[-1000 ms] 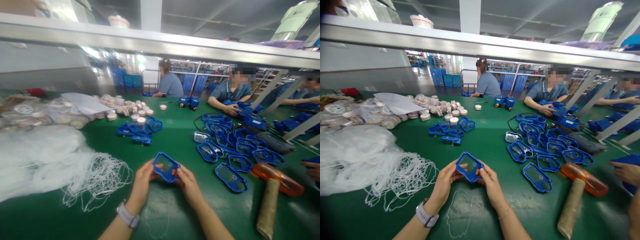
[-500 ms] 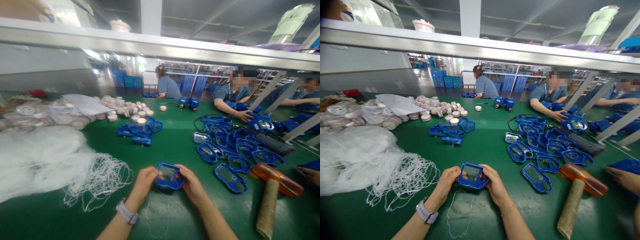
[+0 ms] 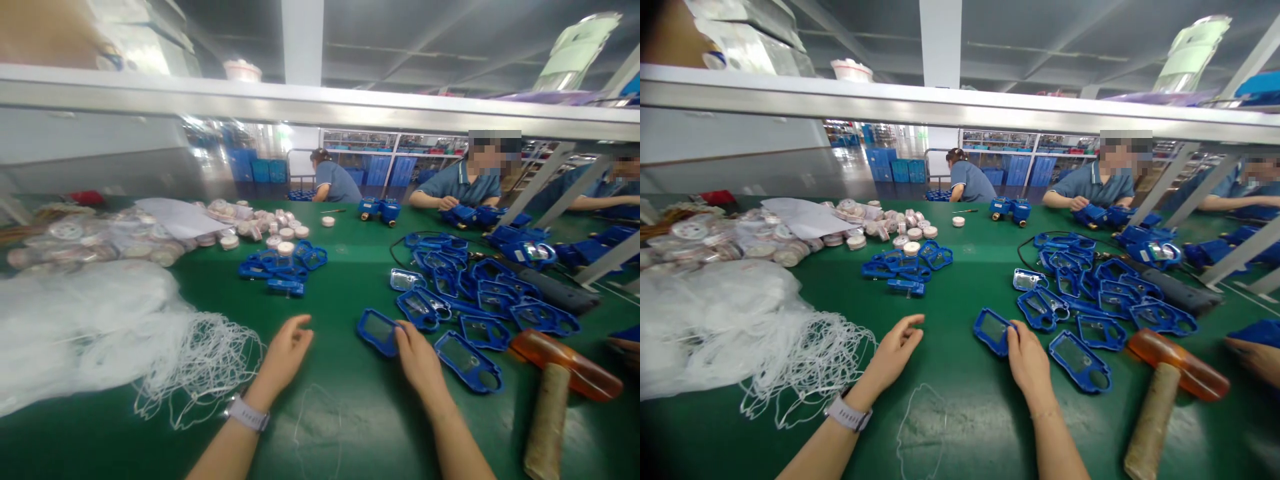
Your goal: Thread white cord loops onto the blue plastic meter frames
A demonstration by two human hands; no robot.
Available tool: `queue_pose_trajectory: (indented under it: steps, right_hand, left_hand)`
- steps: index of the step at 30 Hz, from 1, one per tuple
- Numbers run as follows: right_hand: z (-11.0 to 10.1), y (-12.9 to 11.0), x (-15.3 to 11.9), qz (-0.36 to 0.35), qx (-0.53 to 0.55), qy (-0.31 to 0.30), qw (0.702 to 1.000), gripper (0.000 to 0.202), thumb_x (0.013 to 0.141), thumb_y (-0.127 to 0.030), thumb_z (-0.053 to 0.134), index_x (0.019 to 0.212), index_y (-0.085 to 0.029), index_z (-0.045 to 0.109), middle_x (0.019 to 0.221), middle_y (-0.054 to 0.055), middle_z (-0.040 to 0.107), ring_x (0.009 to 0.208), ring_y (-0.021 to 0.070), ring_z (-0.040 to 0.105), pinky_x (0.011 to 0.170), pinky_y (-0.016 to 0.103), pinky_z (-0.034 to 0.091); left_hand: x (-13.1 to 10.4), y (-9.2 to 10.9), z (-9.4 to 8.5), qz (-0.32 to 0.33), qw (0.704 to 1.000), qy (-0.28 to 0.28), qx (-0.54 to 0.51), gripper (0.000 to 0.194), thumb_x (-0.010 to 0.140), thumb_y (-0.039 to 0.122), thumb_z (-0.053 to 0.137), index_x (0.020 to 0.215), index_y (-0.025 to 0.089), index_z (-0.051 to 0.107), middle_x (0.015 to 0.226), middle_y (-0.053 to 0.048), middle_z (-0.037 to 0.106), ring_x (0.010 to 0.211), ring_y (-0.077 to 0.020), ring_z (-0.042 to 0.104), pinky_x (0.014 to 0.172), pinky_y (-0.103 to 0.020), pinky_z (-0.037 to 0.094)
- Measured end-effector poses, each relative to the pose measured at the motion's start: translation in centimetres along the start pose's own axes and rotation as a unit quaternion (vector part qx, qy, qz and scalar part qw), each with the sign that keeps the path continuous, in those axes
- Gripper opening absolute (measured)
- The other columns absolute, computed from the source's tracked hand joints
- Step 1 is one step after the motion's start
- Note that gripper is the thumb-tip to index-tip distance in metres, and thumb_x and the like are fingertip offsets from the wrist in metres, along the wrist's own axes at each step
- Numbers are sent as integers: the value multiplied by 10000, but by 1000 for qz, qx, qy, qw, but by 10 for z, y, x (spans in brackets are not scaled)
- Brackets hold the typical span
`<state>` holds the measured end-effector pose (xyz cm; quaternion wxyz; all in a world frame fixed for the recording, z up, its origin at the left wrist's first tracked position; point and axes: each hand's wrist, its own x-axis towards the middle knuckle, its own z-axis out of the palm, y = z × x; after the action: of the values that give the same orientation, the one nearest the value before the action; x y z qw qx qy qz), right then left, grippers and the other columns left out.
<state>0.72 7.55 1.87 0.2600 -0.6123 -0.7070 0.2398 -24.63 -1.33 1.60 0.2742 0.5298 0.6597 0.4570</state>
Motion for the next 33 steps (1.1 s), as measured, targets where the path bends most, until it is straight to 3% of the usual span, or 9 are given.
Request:
queue_pose_trajectory:
  steps: [5, 8, 11, 15, 18, 20, 26, 30, 33]
  right_hand:
    - [-27, 30, 14, 57, -99, 83, 990, 456, 863, -351, 316, 1127, -86, 577, 979, 221, 613, 986, 376, 518, 842, 528, 388]
    - [-30, 34, 17, 29, -129, 151, 980, 435, 846, -312, 370, 1174, -85, 544, 1144, 222, 553, 1064, 371, 471, 889, 516, 371]
    - [-17, 25, 14, -87, -95, 205, 970, 394, 837, -298, 434, 1178, -128, 533, 1170, 173, 543, 1088, 320, 471, 921, 475, 382]
    - [15, -13, -15, -246, 18, 29, 969, 279, 854, -257, 481, 1107, -198, 583, 1090, 103, 593, 1053, 239, 503, 937, 392, 403]
    - [36, -47, -46, -330, 34, -145, 932, 367, 830, -193, 522, 1189, -267, 543, 1155, 58, 559, 1089, 210, 475, 966, 362, 379]
    - [46, -61, -62, -353, 22, -203, 913, 390, 834, -187, 523, 1211, -286, 528, 1194, 47, 539, 1117, 206, 451, 980, 353, 359]
    - [58, -69, -67, -335, -22, -215, 917, 211, 820, -151, 537, 999, -234, 613, 1083, 39, 570, 1042, 199, 468, 913, 327, 375]
    - [60, -69, -65, -312, -59, -206, 926, 52, 801, -169, 567, 827, -202, 598, 888, 26, 594, 896, 194, 502, 855, 329, 390]
    - [62, -68, -65, -311, -44, -200, 928, 75, 806, -136, 524, 785, -186, 576, 860, 44, 596, 872, 206, 513, 856, 362, 382]
  left_hand:
    - [47, -12, -23, 34, 988, 73, 128, 574, 854, 270, 437, 1385, 217, 226, 1476, -131, 178, 853, -158, 609, 726, -300, 496]
    - [71, -13, -34, 58, 975, 51, 209, 593, 811, 226, 505, 1366, 230, 298, 1438, -127, 251, 861, -195, 619, 741, -331, 492]
    - [79, -9, -39, 94, 958, 18, 270, 481, 789, 229, 534, 1261, 195, 450, 1254, -112, 445, 914, -246, 597, 767, -360, 480]
    - [64, 3, -36, 164, 938, -35, 305, 287, 827, 222, 494, 1109, 200, 547, 1088, -71, 531, 958, -238, 565, 844, -366, 443]
    - [46, 13, -33, 219, 921, -89, 310, 245, 829, 133, 458, 1022, 216, 584, 1033, -44, 575, 946, -200, 563, 844, -320, 433]
    - [36, 19, -33, 250, 907, -128, 313, 291, 794, 52, 449, 965, 222, 612, 971, -29, 611, 911, -183, 570, 829, -304, 429]
    - [21, 23, -38, 305, 885, -175, 306, 383, 743, -25, 453, 920, 253, 646, 914, 1, 670, 954, -170, 574, 930, -346, 379]
    - [12, 16, -41, 302, 898, -135, 290, 403, 783, -17, 416, 1026, 239, 610, 1075, -21, 649, 1135, -194, 495, 1021, -407, 307]
    - [-3, 16, -42, 277, 927, -78, 239, 290, 856, 81, 420, 1029, 218, 610, 1070, -49, 638, 1079, -189, 528, 959, -356, 376]
